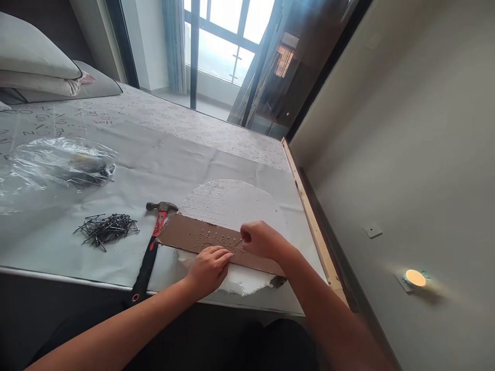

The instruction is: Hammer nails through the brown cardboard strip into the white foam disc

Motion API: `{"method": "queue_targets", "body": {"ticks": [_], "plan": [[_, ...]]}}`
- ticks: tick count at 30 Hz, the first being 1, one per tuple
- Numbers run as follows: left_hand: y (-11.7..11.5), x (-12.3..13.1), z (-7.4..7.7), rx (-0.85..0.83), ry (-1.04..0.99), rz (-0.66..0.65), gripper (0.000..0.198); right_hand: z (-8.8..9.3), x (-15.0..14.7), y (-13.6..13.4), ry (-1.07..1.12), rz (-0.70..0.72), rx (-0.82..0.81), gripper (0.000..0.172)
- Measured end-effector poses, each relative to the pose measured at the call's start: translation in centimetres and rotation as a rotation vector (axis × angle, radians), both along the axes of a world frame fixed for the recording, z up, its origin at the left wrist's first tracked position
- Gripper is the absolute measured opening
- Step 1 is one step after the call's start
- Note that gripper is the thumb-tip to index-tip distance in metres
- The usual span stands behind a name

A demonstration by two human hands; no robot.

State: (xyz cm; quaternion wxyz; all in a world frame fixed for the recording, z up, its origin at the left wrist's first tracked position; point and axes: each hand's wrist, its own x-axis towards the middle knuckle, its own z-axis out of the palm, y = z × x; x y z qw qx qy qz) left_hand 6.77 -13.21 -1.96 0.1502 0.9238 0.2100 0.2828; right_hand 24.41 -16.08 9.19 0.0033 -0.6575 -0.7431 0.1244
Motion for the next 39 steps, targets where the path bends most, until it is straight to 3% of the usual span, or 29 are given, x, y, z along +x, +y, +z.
{"method": "queue_targets", "body": {"ticks": [4, 8, 13, 16, 22, 33, 39], "plan": [[-0.1, -0.8, 1.0, -0.216, -0.206, 0.042, 0.033, -0.9, -2.6, -1.4, 0.254, 0.087, -0.01, 0.011], [0.1, -1.1, 1.0, -0.367, -0.19, 0.035, 0.026, -2.3, -3.3, -1.7, 0.338, -0.002, 0.007, 0.011], [1.2, -1.3, 0.6, -0.3, -0.196, 0.054, 0.027, -3.5, -1.1, -0.7, 0.203, -0.255, 0.028, 0.021], [1.6, -1.5, 0.2, -0.238, -0.17, 0.052, 0.031, -4.8, -0.3, 0.2, 0.069, -0.304, 0.021, 0.022], [1.7, -1.1, -1.4, -0.214, -0.087, 0.052, 0.04, -6.9, -0.4, 1.9, -0.149, -0.262, -0.049, 0.023], [2.1, -0.8, -1.1, -0.245, -0.045, 0.07, 0.034, -6.5, -0.5, 3.4, -0.404, -0.068, -0.245, 0.017], [2.0, -0.7, -1.1, -0.229, -0.027, 0.093, 0.034, -6.3, -0.3, 5.0, -0.462, 0.024, -0.417, 0.024]]}}
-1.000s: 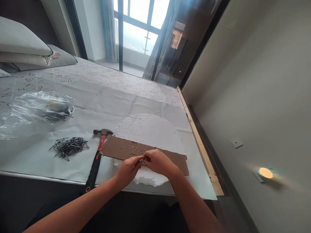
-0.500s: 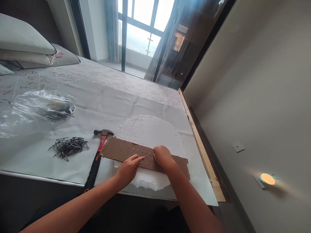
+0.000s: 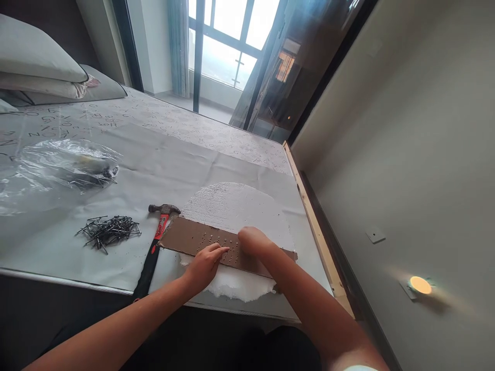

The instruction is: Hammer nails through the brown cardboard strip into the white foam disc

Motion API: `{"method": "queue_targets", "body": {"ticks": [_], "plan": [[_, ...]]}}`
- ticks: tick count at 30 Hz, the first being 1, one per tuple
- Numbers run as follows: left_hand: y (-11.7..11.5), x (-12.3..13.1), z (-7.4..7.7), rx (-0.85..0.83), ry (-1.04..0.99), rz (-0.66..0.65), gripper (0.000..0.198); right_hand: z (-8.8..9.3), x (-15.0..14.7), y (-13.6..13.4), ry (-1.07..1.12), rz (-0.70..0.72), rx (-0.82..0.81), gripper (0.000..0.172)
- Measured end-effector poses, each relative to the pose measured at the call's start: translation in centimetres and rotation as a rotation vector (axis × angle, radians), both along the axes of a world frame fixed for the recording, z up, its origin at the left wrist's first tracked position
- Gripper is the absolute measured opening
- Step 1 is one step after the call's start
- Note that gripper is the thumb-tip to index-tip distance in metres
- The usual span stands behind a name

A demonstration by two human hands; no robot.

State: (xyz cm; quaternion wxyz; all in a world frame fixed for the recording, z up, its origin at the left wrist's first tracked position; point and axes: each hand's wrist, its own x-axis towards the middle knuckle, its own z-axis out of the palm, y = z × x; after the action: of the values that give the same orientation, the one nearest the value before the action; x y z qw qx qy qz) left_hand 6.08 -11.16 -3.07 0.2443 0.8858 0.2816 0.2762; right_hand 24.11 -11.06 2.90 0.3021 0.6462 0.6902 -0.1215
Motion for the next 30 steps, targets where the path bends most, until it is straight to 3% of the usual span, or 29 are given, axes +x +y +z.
{"method": "queue_targets", "body": {"ticks": [5, 10, 18, 26, 30], "plan": [[0.0, 0.0, 0.2, -0.034, 0.034, 0.009, 0.033, 0.3, -0.3, 0.8, -0.012, 0.033, -0.088, 0.024], [-0.1, 0.0, 0.1, -0.061, 0.043, 0.016, 0.034, 0.7, -0.6, 1.2, 0.014, 0.076, -0.073, 0.022], [0.1, 0.1, -0.1, -0.125, 0.005, 0.029, 0.034, 2.7, 0.3, 0.6, 0.166, 0.084, 0.041, 0.026], [0.7, 0.2, -0.2, -0.251, -0.116, 0.062, 0.034, 2.2, 0.4, -0.8, 0.253, 0.001, 0.184, 0.017], [1.0, 0.3, -0.4, -0.305, -0.142, 0.051, 0.034, 3.7, 0.8, -1.3, 0.335, -0.07, 0.316, 0.014]]}}
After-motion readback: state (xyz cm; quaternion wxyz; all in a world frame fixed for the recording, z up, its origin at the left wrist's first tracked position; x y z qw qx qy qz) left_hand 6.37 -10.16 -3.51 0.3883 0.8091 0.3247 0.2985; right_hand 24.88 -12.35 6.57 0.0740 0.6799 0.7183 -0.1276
